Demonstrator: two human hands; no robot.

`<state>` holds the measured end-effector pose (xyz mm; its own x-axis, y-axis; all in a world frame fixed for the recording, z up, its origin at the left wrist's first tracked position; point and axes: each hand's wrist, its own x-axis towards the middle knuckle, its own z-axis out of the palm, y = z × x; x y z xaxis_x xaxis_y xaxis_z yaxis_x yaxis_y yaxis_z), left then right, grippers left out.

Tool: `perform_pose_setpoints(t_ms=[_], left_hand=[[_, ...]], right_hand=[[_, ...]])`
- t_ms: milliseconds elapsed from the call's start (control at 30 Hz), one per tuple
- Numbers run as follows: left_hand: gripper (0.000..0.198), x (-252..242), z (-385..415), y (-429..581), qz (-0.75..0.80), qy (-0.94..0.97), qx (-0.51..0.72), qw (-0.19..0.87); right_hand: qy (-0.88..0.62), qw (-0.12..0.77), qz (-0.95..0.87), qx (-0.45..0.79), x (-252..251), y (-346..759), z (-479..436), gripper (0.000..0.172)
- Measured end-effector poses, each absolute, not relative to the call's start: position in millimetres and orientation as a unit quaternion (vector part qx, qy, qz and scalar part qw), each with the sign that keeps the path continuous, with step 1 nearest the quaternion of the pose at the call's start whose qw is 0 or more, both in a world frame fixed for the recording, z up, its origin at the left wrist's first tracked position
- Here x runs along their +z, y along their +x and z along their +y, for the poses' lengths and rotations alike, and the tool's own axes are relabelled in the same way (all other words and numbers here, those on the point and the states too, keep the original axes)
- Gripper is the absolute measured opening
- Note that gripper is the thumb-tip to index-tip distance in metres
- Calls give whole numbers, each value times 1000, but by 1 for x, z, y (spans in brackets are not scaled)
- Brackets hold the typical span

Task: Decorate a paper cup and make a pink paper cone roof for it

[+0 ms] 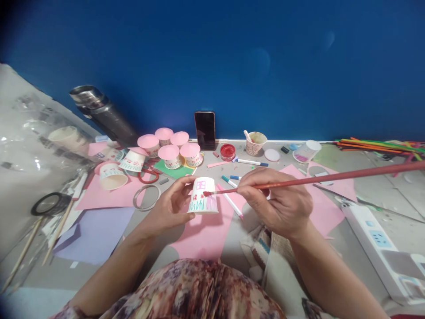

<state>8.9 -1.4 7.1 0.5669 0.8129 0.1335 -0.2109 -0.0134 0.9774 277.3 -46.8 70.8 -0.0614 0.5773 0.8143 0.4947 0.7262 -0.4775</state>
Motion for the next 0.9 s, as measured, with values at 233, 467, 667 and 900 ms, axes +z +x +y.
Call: perform_pose_setpoints(t_ms=[233,467,667,900], left_hand=[[69,5,-2,10,253,590,393,659],[70,4,-1,9,241,585,398,664],[70,3,-1,9,239,573,400,674],[69,4,-1,9,236,574,406,671]], right_hand=[[-365,590,-720,32,71,276,-46,9],[-370,586,-721,24,68,277,-47,9],[-359,581,-726,80,70,277,-48,11],[-375,622,-685,58,71,273,-50,13]])
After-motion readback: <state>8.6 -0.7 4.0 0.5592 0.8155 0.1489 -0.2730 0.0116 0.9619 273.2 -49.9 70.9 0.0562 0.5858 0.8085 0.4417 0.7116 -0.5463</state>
